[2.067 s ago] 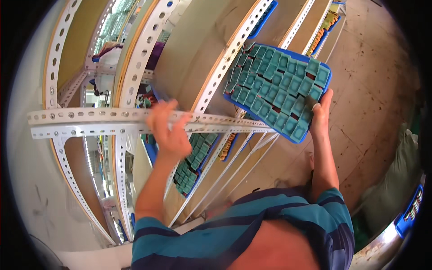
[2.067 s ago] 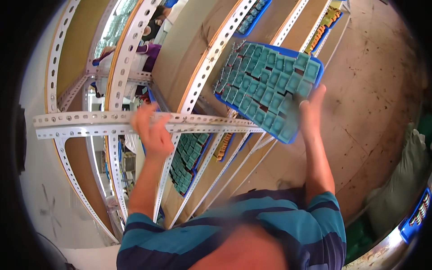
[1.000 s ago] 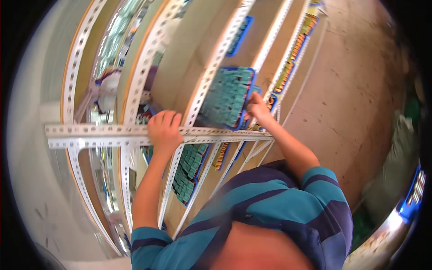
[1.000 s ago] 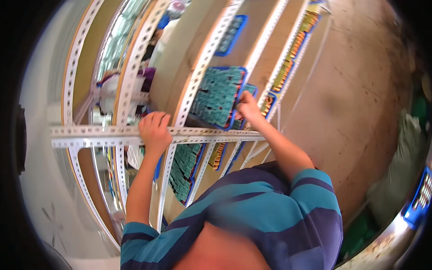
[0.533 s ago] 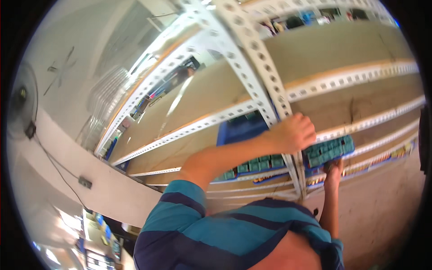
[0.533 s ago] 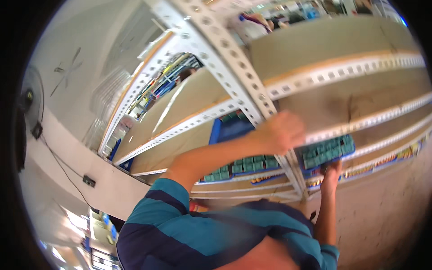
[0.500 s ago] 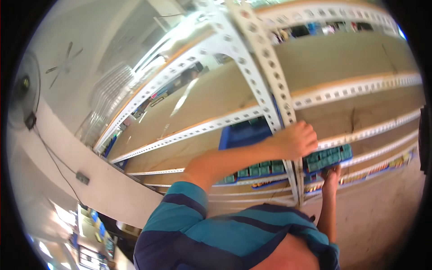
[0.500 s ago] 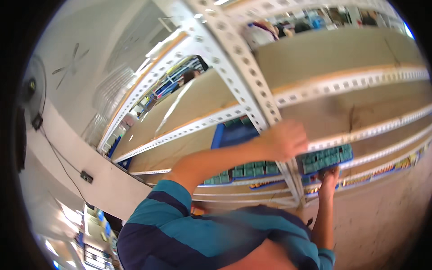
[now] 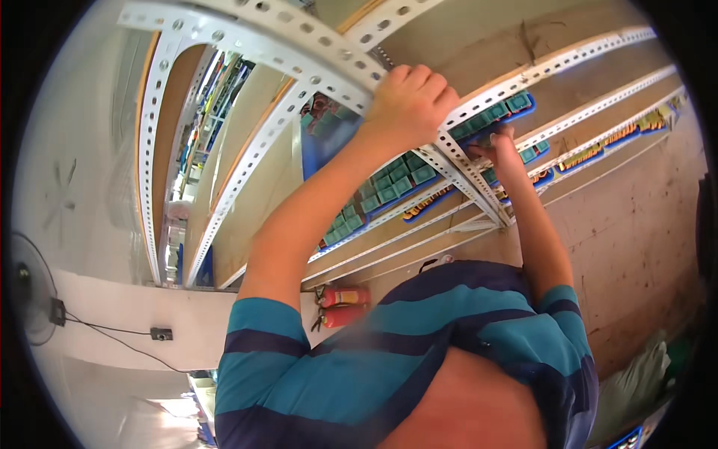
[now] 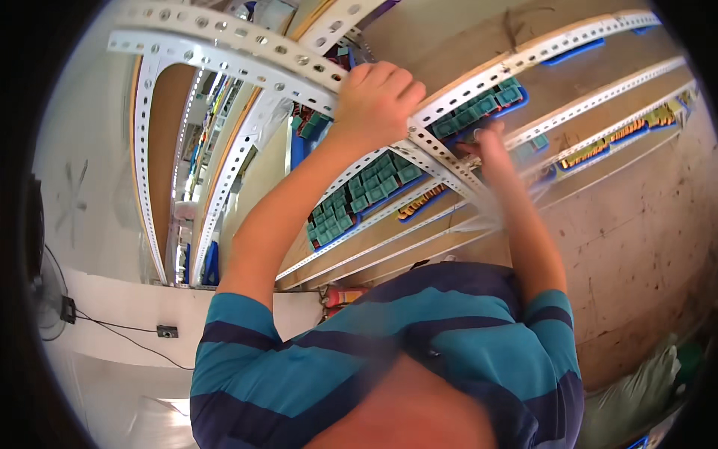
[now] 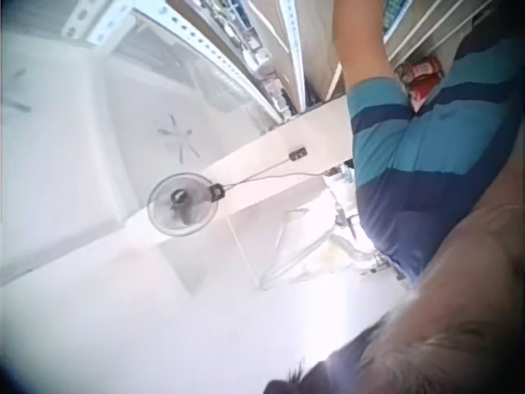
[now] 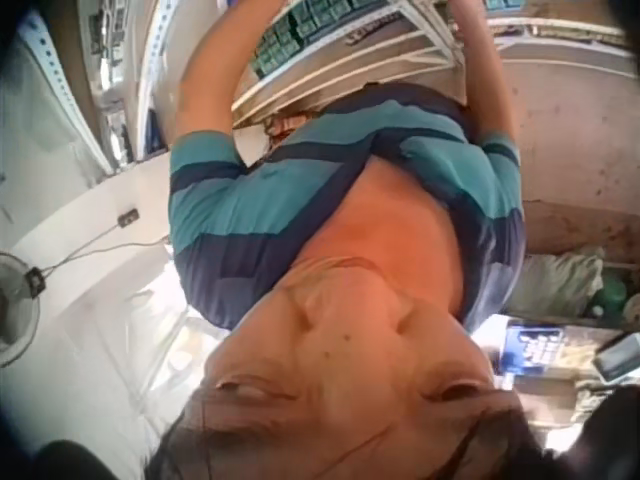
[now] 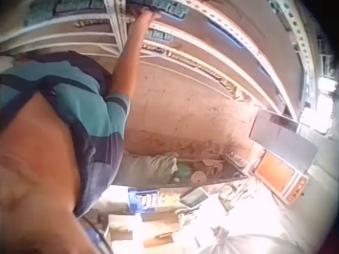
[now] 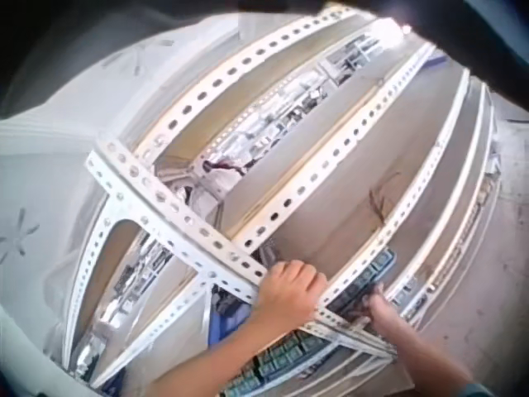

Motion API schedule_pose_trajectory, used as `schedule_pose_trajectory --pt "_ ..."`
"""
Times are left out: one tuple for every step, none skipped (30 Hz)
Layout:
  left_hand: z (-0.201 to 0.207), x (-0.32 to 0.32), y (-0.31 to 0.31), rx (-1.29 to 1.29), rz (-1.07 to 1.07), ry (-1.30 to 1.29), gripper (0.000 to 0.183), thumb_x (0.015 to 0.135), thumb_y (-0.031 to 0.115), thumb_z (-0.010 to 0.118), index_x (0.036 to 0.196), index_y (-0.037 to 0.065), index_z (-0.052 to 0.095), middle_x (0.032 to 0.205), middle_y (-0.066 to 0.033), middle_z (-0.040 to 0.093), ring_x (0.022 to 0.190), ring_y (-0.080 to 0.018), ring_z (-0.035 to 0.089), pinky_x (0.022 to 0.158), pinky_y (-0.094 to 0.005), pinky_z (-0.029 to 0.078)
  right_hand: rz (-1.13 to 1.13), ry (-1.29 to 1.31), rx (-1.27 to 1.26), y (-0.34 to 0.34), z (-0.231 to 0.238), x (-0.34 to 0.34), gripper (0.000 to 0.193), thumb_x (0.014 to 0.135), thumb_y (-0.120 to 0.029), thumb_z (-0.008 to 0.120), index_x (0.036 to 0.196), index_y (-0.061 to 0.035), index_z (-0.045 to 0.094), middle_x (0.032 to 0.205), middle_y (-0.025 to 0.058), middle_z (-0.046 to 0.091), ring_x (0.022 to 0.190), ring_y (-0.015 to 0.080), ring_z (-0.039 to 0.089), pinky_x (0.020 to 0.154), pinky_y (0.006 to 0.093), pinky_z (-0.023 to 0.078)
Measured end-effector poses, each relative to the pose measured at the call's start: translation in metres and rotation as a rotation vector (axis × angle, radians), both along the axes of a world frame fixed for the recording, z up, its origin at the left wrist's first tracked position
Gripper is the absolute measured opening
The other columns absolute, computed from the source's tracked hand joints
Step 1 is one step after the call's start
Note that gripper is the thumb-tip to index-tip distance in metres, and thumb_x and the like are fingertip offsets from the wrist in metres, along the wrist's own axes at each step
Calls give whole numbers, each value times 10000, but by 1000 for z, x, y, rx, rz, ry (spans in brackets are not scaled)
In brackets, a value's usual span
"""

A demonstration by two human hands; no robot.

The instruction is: The person dips clamped coils into a soldering bath, scrapes material from them using a small blade, arranges the coils into a tray, and places the tray onto a shelf rack.

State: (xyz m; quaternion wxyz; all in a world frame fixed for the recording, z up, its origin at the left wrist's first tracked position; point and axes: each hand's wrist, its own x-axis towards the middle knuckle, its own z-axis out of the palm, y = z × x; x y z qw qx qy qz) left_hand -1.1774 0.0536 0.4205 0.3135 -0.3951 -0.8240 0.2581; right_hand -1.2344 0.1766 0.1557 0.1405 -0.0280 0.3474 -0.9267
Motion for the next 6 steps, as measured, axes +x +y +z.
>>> schedule_pose_trajectory --pt "-2 1 1 -6 3 32 219 622 128 665 836 162 639 847 6 558 942 -215 592 803 -378 413 -1 -11 -17 2 0 2 518 901 -195 472 1386 -55 355 1349 169 512 1153 347 610 988 511 553" --pt "-4 0 4 -18 -2 25 219 622 128 665 836 162 639 847 6 558 942 -215 592 803 -378 413 0 -15 -35 4 1 4 509 880 -178 459 1358 -37 358 1319 185 514 1129 353 618 985 518 553" --pt "-4 0 7 -34 8 24 216 619 127 666 830 165 639 858 14 568 945 -209 592 819 -375 409 -3 -16 -48 6 4 6 509 880 -178 459 1358 -37 358 1319 185 514 1129 353 618 985 518 553" --pt "-5 4 7 -45 31 24 213 617 125 667 824 168 639 869 21 577 947 -204 592 836 -372 405 -3 -30 -25 6 1 10 514 875 -185 454 1355 -27 360 1301 198 517 1124 351 621 992 520 549" --pt "-4 7 7 -53 42 27 213 617 125 667 824 168 639 869 21 577 947 -204 592 836 -372 405 -3 -39 -3 6 -1 14 519 870 -191 449 1351 -17 361 1284 210 519 1119 349 624 999 521 546" --pt "-3 10 8 -68 64 7 220 617 122 668 830 166 642 869 18 578 953 -204 594 846 -375 403 9 -32 -12 1 0 15 519 870 -191 449 1351 -17 361 1284 210 519 1119 349 624 999 521 546"
